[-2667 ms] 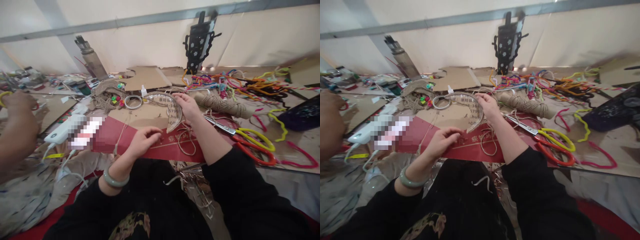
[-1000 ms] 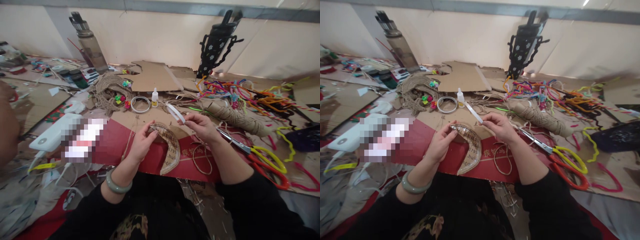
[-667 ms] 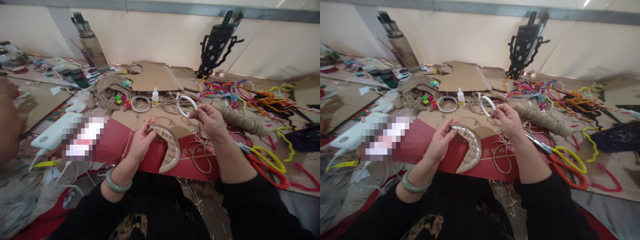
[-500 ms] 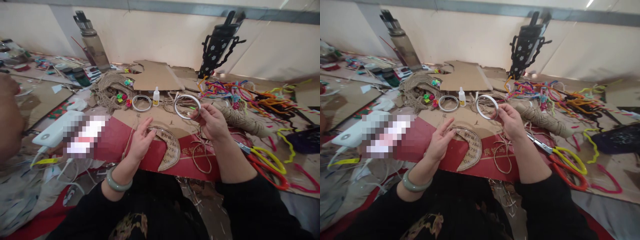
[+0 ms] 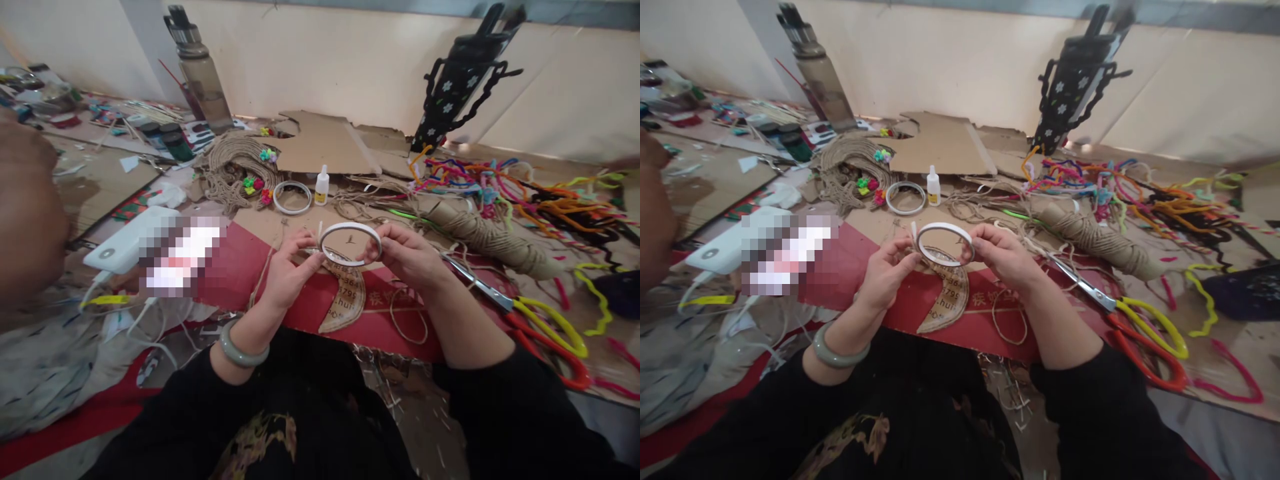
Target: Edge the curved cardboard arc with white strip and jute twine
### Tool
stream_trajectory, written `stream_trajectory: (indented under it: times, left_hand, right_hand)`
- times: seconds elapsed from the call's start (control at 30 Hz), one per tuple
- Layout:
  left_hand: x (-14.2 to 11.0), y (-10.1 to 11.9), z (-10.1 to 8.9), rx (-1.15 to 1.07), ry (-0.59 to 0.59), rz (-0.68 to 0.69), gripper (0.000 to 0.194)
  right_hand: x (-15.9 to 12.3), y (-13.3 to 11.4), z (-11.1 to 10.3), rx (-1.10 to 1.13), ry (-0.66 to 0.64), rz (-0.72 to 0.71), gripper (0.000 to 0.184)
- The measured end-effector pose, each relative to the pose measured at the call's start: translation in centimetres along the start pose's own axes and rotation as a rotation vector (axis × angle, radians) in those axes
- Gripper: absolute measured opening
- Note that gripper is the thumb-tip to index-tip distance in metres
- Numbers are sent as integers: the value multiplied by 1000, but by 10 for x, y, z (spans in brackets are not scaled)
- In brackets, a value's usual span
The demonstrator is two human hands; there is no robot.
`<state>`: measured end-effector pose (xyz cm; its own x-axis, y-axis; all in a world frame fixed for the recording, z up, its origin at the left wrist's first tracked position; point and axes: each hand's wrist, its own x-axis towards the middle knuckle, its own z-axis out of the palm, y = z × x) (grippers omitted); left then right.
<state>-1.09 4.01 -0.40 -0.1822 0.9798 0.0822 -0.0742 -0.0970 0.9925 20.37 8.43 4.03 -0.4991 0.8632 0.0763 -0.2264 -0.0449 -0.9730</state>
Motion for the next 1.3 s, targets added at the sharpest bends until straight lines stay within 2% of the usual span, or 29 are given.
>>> stream_trajectory:
  times: [0.1, 0.3, 0.53, 0.63, 0.7, 0.77, 0.8, 0.87, 0.97, 1.07, 1.2, 1.3]
  left_hand:
    - [-1, -2, 1, -5, 35, 95, 19]
    - [1, 2, 5, -98, 137, 102, 16]
    - [6, 12, 1, -289, 272, -22, 28]
    - [17, 20, -9, -227, 334, 30, 28]
    - [25, 26, -16, -115, 380, 76, 34]
    - [30, 30, -20, -29, 383, 99, 27]
    - [30, 31, -20, -17, 364, 100, 27]
    - [27, 34, -16, -12, 289, 74, 43]
    - [15, 38, -2, 41, 128, -4, 36]
    - [6, 44, 13, -42, -41, -84, 44]
    - [4, 47, 21, -127, -88, -157, 43]
    - [1, 45, 21, -142, -124, -182, 34]
  right_hand:
    - [-1, 2, -1, -34, -37, 17, 23]
    - [1, 0, -6, 3, -5, 8, 29]
    - [5, -1, -13, -22, 102, -60, 31]
    - [6, 0, -15, -210, 145, -149, 25]
    - [6, 1, -14, -414, 178, -220, 17]
    - [5, 2, -11, -637, 200, -294, 10]
    - [5, 2, -9, -745, 196, -339, 8]
    - [3, 3, -3, -934, 166, -473, 7]
    - [1, 6, 7, -1134, 97, -743, 9]
    - [0, 10, 17, -1259, 51, -918, 9]
    - [-3, 9, 22, -1289, 22, -951, 9]
    - [-5, 3, 18, -1169, 166, -887, 12]
